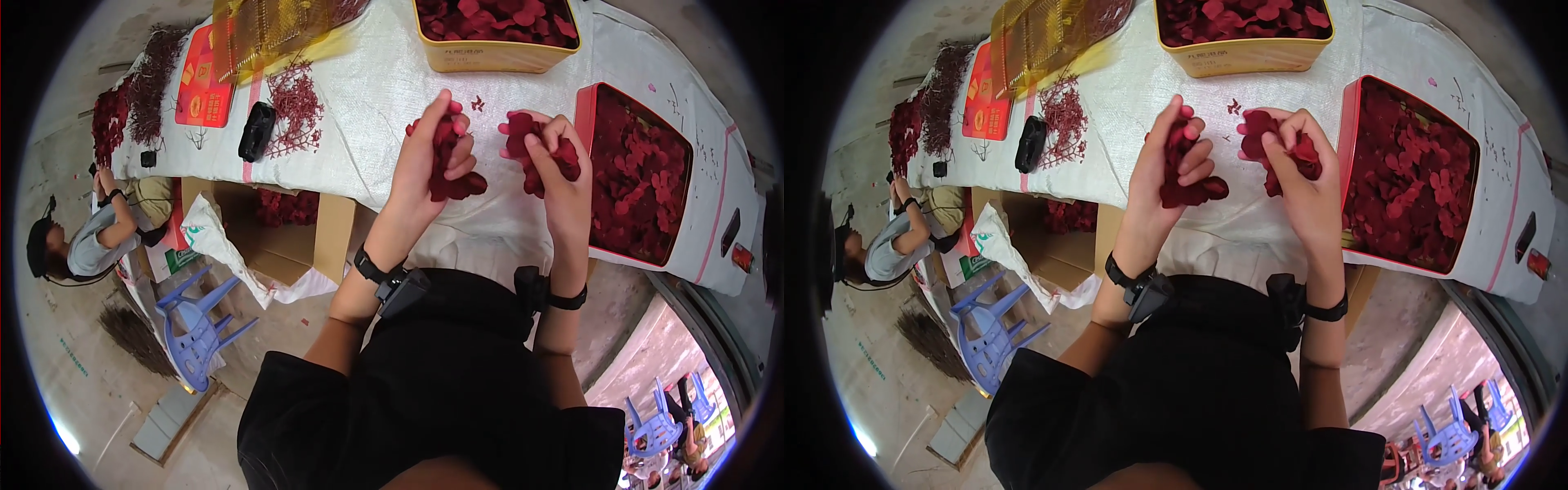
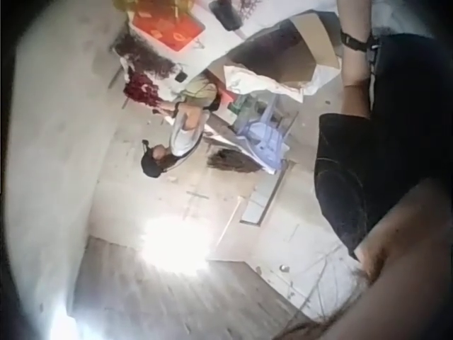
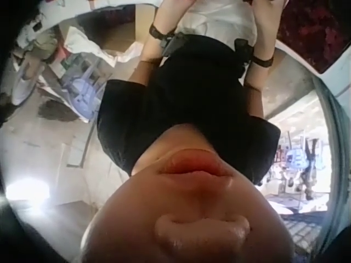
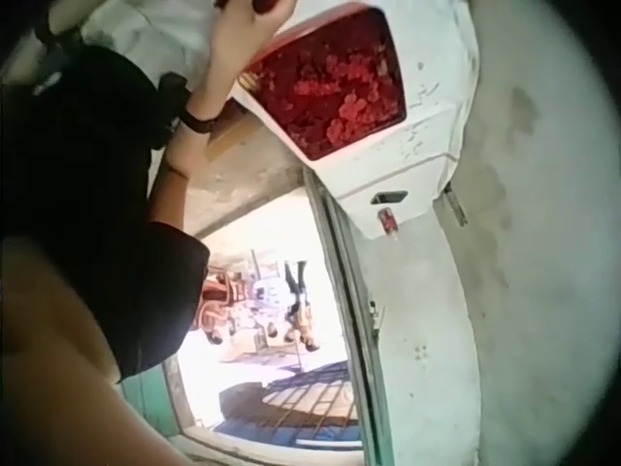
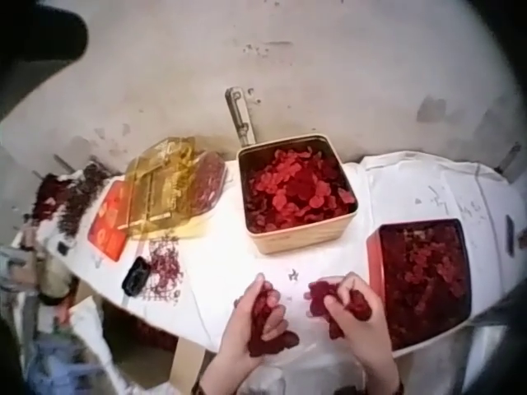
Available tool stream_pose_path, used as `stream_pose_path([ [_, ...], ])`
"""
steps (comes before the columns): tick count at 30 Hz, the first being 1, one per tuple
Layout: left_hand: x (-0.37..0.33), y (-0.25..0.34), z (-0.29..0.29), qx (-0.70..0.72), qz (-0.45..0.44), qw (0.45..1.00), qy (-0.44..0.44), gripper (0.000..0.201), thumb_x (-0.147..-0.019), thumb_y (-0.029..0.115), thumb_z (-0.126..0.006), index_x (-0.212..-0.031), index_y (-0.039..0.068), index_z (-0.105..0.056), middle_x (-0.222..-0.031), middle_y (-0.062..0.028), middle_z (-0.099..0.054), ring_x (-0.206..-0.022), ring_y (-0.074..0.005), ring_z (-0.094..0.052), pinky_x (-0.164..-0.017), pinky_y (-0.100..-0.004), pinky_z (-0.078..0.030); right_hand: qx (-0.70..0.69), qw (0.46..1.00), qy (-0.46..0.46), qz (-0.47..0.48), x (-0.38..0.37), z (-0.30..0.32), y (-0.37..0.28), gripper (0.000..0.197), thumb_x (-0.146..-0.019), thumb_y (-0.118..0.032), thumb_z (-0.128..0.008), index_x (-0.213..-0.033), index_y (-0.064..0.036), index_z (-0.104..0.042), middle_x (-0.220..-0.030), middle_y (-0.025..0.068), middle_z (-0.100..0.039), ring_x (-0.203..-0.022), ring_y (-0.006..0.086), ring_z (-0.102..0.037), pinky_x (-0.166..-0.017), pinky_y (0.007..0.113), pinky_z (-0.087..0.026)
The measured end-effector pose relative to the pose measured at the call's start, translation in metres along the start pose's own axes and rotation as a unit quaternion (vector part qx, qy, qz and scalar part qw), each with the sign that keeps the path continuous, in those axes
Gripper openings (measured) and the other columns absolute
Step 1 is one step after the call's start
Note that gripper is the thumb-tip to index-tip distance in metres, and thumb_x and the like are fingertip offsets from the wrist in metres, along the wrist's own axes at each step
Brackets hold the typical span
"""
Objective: Sorting and placing small red artificial petals into a plastic bag.
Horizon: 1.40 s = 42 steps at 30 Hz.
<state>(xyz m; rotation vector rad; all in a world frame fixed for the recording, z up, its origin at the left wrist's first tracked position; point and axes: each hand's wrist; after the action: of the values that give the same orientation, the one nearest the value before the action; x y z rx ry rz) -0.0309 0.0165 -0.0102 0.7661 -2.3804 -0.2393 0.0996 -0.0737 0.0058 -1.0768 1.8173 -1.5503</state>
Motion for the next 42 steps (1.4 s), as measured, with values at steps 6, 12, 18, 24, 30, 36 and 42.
stream_pose_path([
  [6, -0.002, 0.014, 0.005, 0.076, -0.034, 0.996, -0.039, 0.024, -0.094, 0.033, -0.055, -0.088, 0.011, -0.048, -0.067, 0.0013, -0.045, -0.043, -0.0078, -0.031, -0.036, -0.0212, -0.026, 0.118, 0.985, -0.111, -0.051, 0.012, -0.002, -0.002, 0.009, -0.089, -0.006, -0.060, -0.096, -0.0060, -0.055, -0.085, -0.0033, -0.051, -0.066, 0.0018, -0.045, -0.054, 0.017, -0.035],
  [12, -0.004, 0.017, -0.003, 0.127, -0.062, 0.988, -0.063, 0.024, -0.096, 0.030, -0.051, -0.083, 0.010, -0.051, -0.066, 0.0017, -0.041, -0.044, -0.0066, -0.030, -0.036, -0.0197, -0.026, 0.144, 0.965, -0.130, -0.174, 0.008, -0.011, 0.000, 0.006, -0.088, -0.008, -0.064, -0.092, -0.0047, -0.061, -0.075, -0.0074, -0.050, -0.063, -0.0001, -0.042, -0.054, 0.016, -0.031],
  [18, -0.018, 0.020, 0.006, 0.157, -0.073, 0.981, -0.091, 0.025, -0.096, 0.031, -0.052, -0.081, 0.011, -0.052, -0.065, 0.0021, -0.043, -0.043, -0.0075, -0.031, -0.036, -0.0210, -0.026, 0.137, 0.976, -0.136, -0.100, 0.000, -0.006, 0.010, 0.008, -0.087, -0.012, -0.066, -0.088, -0.0044, -0.063, -0.069, -0.0089, -0.048, -0.063, -0.0005, -0.040, -0.055, 0.017, -0.029],
  [24, -0.025, 0.031, 0.026, 0.202, -0.093, 0.968, -0.119, 0.028, -0.096, 0.030, -0.051, -0.080, 0.008, -0.056, -0.063, 0.0018, -0.043, -0.042, -0.0070, -0.032, -0.036, -0.0208, -0.026, 0.140, 0.983, -0.093, -0.079, -0.001, -0.003, 0.011, 0.010, -0.086, -0.015, -0.066, -0.089, -0.0049, -0.064, -0.066, -0.0087, -0.048, -0.060, -0.0005, -0.040, -0.053, 0.017, -0.028],
  [30, -0.014, 0.028, 0.022, -0.306, -0.077, 0.949, 0.004, 0.022, -0.089, 0.029, -0.063, -0.087, 0.007, -0.064, -0.060, 0.0045, -0.052, -0.044, -0.0023, -0.038, -0.039, -0.0186, -0.024, 0.122, 0.985, -0.032, -0.115, -0.002, 0.008, 0.007, 0.012, -0.085, -0.016, -0.068, -0.089, -0.0048, -0.065, -0.063, -0.0084, -0.048, -0.053, 0.0003, -0.040, -0.049, 0.017, -0.028],
  [36, -0.004, 0.018, 0.021, -0.466, -0.002, 0.880, -0.098, 0.029, -0.088, 0.024, -0.064, -0.104, 0.001, -0.065, -0.063, 0.0024, -0.057, -0.043, -0.0016, -0.036, -0.039, -0.0182, -0.023, 0.128, 0.984, -0.013, -0.122, -0.004, 0.007, 0.007, 0.012, -0.085, -0.015, -0.067, -0.089, -0.0045, -0.065, -0.063, -0.0082, -0.048, -0.053, -0.0002, -0.040, -0.048, 0.017, -0.027],
  [42, -0.006, 0.010, 0.028, -0.386, 0.002, 0.921, -0.042, 0.019, -0.085, 0.017, -0.067, -0.098, 0.003, -0.065, -0.066, 0.0016, -0.059, -0.044, -0.0021, -0.038, -0.039, -0.0186, -0.025, 0.153, 0.985, -0.036, -0.073, 0.000, 0.013, 0.011, 0.011, -0.085, -0.014, -0.067, -0.090, -0.0044, -0.065, -0.066, -0.0080, -0.049, -0.055, -0.0012, -0.040, -0.048, 0.017, -0.027],
])
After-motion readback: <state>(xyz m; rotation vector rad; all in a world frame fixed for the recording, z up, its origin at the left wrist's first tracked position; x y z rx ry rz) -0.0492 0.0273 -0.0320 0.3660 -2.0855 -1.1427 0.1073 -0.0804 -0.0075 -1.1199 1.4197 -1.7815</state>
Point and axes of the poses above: each hand's wrist, its own x-axis away from the middle knuckle, its own z-axis out of the back of the hand, y = z × x
